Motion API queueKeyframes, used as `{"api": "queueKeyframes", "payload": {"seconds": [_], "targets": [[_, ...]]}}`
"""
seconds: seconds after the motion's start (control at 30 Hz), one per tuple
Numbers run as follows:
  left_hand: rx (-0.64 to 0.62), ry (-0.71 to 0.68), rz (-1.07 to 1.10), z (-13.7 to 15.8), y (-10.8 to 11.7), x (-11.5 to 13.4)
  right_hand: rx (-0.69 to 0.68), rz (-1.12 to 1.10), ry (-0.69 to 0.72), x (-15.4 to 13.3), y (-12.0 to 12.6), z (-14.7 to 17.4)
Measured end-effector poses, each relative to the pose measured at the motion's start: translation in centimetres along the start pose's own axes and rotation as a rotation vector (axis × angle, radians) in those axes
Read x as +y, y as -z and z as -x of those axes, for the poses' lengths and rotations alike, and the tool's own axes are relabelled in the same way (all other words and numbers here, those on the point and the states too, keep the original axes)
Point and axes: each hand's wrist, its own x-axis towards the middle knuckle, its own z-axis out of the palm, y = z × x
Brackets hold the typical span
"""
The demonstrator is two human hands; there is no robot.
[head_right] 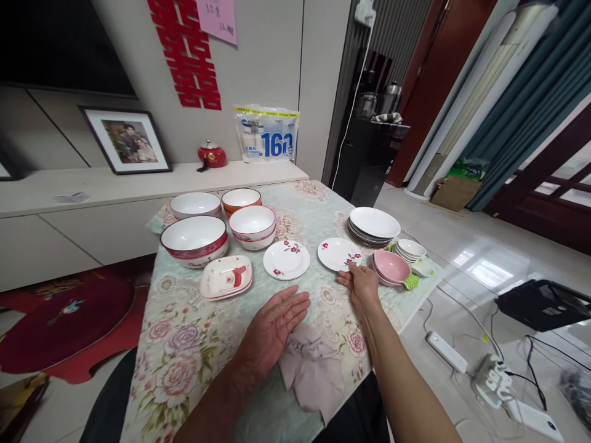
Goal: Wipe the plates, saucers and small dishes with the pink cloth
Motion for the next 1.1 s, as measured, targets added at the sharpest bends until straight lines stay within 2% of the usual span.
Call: {"api": "queueKeyframes", "payload": {"seconds": [0.17,0.53,0.7,0.93,1.1], "targets": [[0.016,-0.005,-0.006,-0.1,0.2,-0.2,0.047,0.006,0.015,0.2,0.0,-1.2],[0.090,0.011,-0.010,-0.1,0.1,-0.1,0.060,0.068,0.106,1.2,0.4,-0.7],[0.082,0.008,-0.007,-0.1,0.2,-0.3,0.086,0.114,0.175,1.8,0.3,-0.8],[0.093,0.011,-0.014,-0.1,0.1,-0.1,0.032,0.181,0.206,2.6,0.7,-0.9],[0.099,0.017,-0.027,-0.1,0.0,-0.2,0.086,0.206,0.247,3.3,1.0,-1.6]]}}
